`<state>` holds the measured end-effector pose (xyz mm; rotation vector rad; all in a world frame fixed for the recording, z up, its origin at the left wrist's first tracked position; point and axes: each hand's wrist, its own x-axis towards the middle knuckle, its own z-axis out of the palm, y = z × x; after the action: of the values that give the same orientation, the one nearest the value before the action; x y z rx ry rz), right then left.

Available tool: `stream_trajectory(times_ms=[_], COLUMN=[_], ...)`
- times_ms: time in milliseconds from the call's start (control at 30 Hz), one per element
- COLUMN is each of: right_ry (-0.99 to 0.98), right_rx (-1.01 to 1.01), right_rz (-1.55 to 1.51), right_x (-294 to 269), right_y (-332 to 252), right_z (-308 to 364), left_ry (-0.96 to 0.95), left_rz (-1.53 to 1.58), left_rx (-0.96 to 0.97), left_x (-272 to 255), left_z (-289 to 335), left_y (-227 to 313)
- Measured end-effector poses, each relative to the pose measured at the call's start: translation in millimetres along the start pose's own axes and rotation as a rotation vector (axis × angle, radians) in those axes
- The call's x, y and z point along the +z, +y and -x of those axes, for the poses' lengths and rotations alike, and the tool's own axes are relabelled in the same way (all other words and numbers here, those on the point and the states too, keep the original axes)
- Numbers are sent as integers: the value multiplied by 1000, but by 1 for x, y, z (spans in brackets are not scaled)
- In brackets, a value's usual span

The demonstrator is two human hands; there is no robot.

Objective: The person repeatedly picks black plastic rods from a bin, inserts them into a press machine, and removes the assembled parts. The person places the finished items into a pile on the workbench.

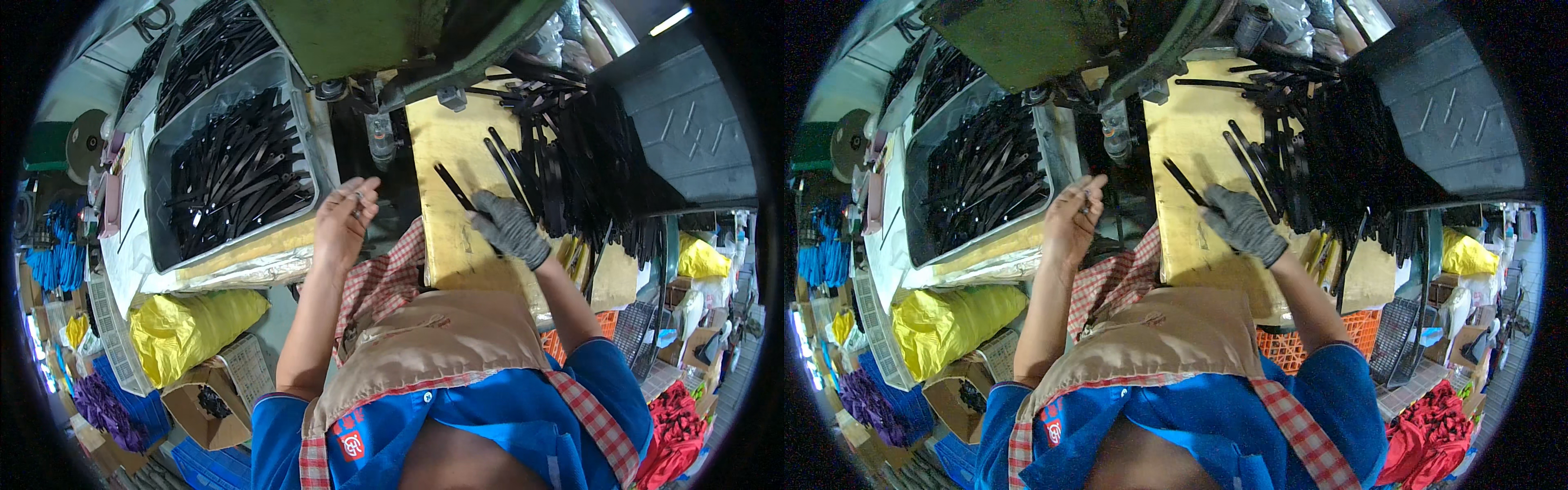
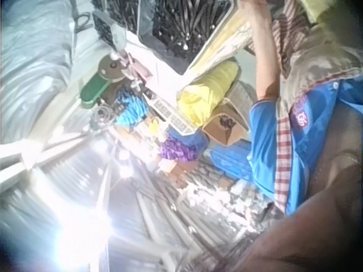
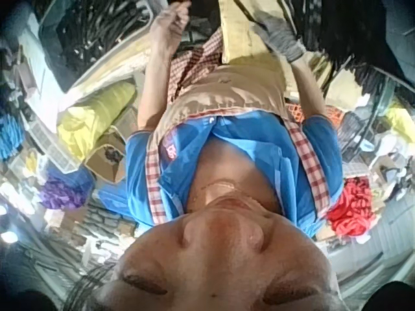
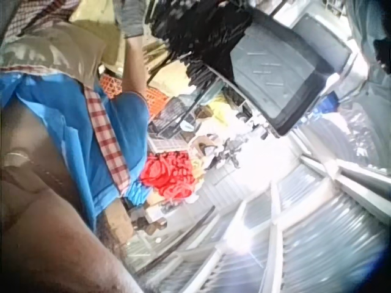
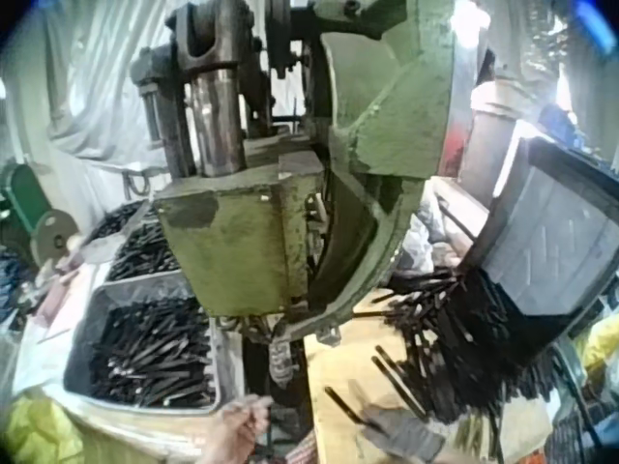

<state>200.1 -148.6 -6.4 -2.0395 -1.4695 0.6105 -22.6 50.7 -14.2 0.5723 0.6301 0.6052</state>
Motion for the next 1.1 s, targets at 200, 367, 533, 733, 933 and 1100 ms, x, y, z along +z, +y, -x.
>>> stream_trajectory(times_ms=[200, 367, 533, 733, 933, 1100], right_ry=[227, 109, 258, 295, 145, -8], right_rx=[-32, 173, -76, 490, 385, 323], right_rz=[-455, -648, -243, 606, 609, 523], right_x=[28, 38, 20, -35, -24, -6], right_y=[-63, -63, -4, 77, 61, 41], right_z=[-60, -74, -42, 15, -1, -27], left_ry=[-104, -75, -57, -192, -253, -197], left_rz=[-166, -201, -269, -421, -588, -544], left_rx=[-61, -27, 97, 165, 106, 75], left_x=[2, 8, 22, 53, 50, 54], left_z=[6, 3, -24, -69, -92, -91], left_y=[-3, 3, 16, 36, 38, 39])
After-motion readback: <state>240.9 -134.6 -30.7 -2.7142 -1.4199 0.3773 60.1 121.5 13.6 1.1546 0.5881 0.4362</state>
